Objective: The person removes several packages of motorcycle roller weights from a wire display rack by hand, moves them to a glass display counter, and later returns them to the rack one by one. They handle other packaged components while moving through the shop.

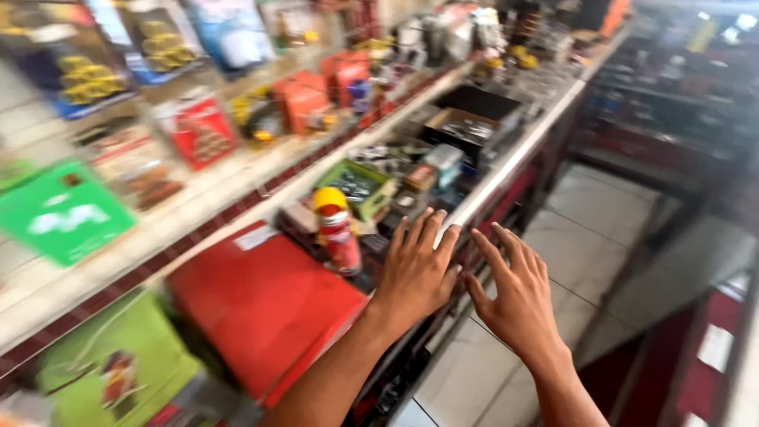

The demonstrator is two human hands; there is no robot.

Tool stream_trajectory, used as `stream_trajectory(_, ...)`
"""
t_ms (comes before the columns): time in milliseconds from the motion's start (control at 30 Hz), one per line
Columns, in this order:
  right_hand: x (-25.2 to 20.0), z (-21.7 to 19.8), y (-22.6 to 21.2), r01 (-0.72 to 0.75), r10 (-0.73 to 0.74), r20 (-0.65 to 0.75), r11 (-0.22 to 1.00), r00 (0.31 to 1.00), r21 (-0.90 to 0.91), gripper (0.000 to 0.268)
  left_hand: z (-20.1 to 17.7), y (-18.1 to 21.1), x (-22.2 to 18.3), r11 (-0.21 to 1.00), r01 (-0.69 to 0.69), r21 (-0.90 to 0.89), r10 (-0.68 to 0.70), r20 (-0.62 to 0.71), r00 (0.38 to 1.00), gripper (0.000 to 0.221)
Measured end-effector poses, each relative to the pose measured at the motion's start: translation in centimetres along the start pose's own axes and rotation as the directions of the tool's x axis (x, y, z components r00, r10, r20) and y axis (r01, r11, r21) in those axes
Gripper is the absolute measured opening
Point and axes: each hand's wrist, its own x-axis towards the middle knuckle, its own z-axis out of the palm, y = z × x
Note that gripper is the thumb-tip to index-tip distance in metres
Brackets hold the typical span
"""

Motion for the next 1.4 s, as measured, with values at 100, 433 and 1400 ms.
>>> stream_trajectory(100,-1.0,-0.5,2.9,-0.056,0.058,0.026,0.995,0.998,-0.084,0.063,3.2,1.3,1.2,0.998,-0.034,-0.045,0.036,0.042,0.998,0.063)
stream_trajectory(433,-4.0,-2.3,10.7,-0.274,0.272,-0.043,0.934,0.961,-0.229,0.062,12.6,5.0,5.1,0.957,-0.07,-0.281,0.115,0.149,0.982,0.059)
stream_trajectory(1400,6.9,3.6,34.7,-0.667,0.697,-0.087,0.632,0.712,-0.394,0.066,37.5,2.7,26.4,0.827,-0.082,-0.556,0.306,0.325,0.895,0.054)
